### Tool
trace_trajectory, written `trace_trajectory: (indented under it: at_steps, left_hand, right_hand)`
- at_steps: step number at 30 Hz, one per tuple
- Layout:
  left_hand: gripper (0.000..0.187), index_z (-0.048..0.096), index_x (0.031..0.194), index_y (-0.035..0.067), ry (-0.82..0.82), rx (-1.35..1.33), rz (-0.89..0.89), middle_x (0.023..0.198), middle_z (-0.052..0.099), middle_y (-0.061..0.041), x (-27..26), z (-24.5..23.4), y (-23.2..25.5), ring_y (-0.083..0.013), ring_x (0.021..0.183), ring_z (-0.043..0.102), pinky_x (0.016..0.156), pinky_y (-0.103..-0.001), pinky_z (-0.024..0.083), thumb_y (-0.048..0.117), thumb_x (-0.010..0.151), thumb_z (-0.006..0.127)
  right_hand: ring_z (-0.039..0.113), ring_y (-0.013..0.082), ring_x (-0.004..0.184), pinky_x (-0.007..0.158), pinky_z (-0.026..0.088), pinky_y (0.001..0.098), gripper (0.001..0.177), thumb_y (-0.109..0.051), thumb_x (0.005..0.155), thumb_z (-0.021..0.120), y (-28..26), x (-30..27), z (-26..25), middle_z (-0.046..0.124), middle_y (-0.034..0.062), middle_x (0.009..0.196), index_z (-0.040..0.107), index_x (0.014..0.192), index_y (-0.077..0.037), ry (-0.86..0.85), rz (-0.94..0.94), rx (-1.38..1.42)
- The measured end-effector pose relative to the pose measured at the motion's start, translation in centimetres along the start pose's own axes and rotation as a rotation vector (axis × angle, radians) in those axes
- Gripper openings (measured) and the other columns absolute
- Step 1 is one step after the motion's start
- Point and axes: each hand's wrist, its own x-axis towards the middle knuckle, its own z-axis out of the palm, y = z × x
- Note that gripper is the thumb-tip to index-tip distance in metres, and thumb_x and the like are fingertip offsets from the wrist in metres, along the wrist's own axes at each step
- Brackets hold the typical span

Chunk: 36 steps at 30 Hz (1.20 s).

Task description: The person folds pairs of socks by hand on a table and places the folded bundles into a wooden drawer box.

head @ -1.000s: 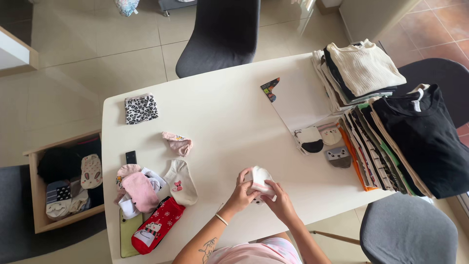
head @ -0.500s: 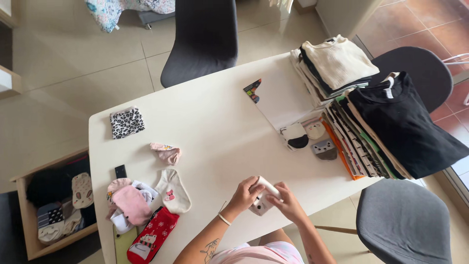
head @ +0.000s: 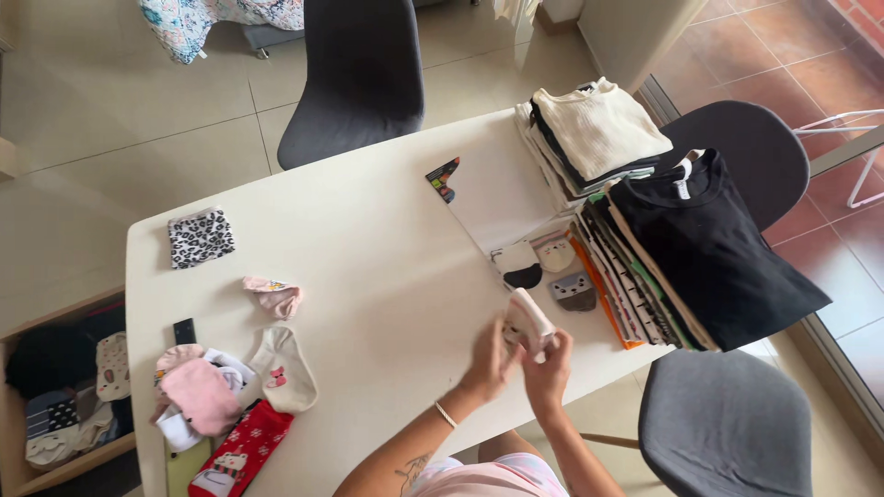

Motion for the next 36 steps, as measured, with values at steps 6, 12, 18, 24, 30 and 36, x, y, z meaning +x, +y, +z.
trace_trajectory:
  at_steps: [6, 12, 18, 24, 30, 36]
  left_hand:
    - [0.039, 0.074, 0.098, 0.001, 0.005, -0.821, -0.569, 0.087, 0.074, -0.005, 1.1, 3.0, 0.7, -0.0118, 0.080, 0.068, 0.074, -0.030, 0.061, 0.040, 0.101, 0.070]
    - [0.030, 0.069, 0.119, 0.001, 0.342, -1.234, -1.007, 0.107, 0.075, -0.013, 0.5, 6.9, -6.3, -0.0250, 0.100, 0.070, 0.088, -0.036, 0.055, 0.004, 0.090, 0.064]
    - [0.053, 0.068, 0.128, 0.015, 0.230, -1.237, -1.092, 0.109, 0.070, -0.004, 1.9, 8.2, -5.2, -0.0180, 0.099, 0.062, 0.081, -0.028, 0.049, 0.007, 0.077, 0.055]
    - [0.032, 0.071, 0.105, 0.006, 0.558, -1.248, -1.079, 0.100, 0.074, -0.010, 0.8, 14.9, -11.2, -0.0230, 0.094, 0.065, 0.086, -0.032, 0.049, 0.015, 0.077, 0.058]
    - [0.009, 0.064, 0.087, 0.008, 0.717, -1.049, -1.217, 0.084, 0.066, -0.006, 1.1, 16.1, -12.0, -0.0211, 0.081, 0.061, 0.071, -0.036, 0.049, 0.015, 0.085, 0.059]
    - [0.071, 0.042, 0.141, 0.012, 0.436, -0.786, -1.173, 0.131, 0.060, -0.008, 2.6, 15.3, -9.4, -0.0205, 0.121, 0.061, 0.097, -0.040, 0.055, 0.036, 0.085, 0.077]
  right_hand:
    - [0.069, 0.0262, 0.121, 0.088, 0.057, 0.0325, 0.052, -0.002, 0.082, 0.069, -0.9, 1.4, -2.3, 0.056, 0.0118, 0.157, 0.060, 0.133, -0.010, -0.481, -0.562, -0.039]
    - [0.070, 0.0209, 0.106, 0.093, 0.052, 0.0320, 0.015, 0.002, 0.085, 0.065, 0.9, 8.1, -4.6, 0.077, 0.0114, 0.111, 0.071, 0.095, -0.008, -0.293, -0.093, 0.404]
    - [0.060, 0.0321, 0.128, 0.097, 0.052, 0.0462, 0.065, -0.044, 0.092, 0.061, 1.1, 13.1, -5.5, 0.059, 0.0125, 0.146, 0.049, 0.148, -0.014, -0.680, 0.466, 0.324]
    - [0.068, 0.0304, 0.111, 0.089, 0.057, 0.0431, 0.058, -0.018, 0.088, 0.074, 4.9, 13.3, -3.6, 0.070, 0.0165, 0.125, 0.055, 0.141, -0.005, -0.778, 0.570, 0.330]
    - [0.069, 0.0204, 0.104, 0.087, 0.056, 0.0340, 0.059, -0.036, 0.080, 0.084, 8.1, 13.8, -3.1, 0.075, 0.0098, 0.114, 0.067, 0.127, -0.004, -0.754, 0.362, 0.139]
    - [0.069, 0.0204, 0.098, 0.084, 0.055, 0.0329, 0.055, -0.030, 0.078, 0.088, 9.2, 14.6, -3.3, 0.078, 0.0102, 0.107, 0.071, 0.123, -0.003, -0.717, 0.379, 0.185]
